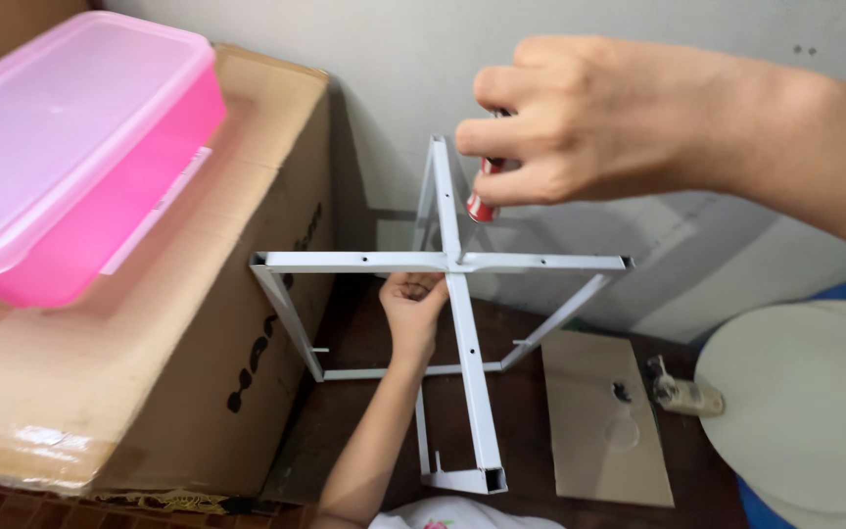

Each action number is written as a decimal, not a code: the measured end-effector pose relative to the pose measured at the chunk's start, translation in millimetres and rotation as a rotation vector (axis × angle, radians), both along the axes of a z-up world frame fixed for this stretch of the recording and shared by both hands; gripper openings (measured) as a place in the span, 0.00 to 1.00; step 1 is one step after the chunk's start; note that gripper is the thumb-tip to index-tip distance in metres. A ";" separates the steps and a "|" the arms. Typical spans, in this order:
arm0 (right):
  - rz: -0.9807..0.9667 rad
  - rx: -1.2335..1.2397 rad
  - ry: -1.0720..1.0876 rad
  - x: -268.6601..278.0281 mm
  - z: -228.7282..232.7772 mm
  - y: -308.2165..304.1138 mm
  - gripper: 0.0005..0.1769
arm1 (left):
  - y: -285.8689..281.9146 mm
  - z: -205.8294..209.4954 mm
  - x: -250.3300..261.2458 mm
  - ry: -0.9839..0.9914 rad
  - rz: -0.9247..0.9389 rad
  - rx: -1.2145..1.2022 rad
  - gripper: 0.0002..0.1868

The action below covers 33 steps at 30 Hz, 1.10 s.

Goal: The person assembles a white metal furniture frame on a wooden table, aligning the cross bars, inserting screws by hand at the joints, and tightening the screws with a screwdriver, repositioning the frame between fastening steps.

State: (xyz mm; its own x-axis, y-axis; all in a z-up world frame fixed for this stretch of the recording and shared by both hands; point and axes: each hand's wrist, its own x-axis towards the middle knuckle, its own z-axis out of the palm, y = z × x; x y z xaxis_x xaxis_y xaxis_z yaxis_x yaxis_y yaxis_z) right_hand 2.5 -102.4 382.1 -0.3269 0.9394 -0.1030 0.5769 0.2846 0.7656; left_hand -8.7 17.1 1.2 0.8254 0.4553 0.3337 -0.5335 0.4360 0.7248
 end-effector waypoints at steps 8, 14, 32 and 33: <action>-0.515 -0.061 0.166 -9.2 -1.1 28.0 0.07 | 2.8 5.3 -3.3 0.000 -0.038 -0.023 0.09; -0.826 -0.108 0.242 -21.4 8.3 54.9 0.07 | 1.2 0.7 -4.1 -0.039 -0.060 -0.047 0.08; -1.344 -0.095 0.496 16.1 -5.0 72.6 0.23 | 1.0 0.9 -6.2 -0.042 -0.064 0.016 0.05; -1.373 -0.079 0.523 19.5 -6.5 74.8 0.21 | 1.1 1.0 -6.6 -0.033 -0.051 0.040 0.05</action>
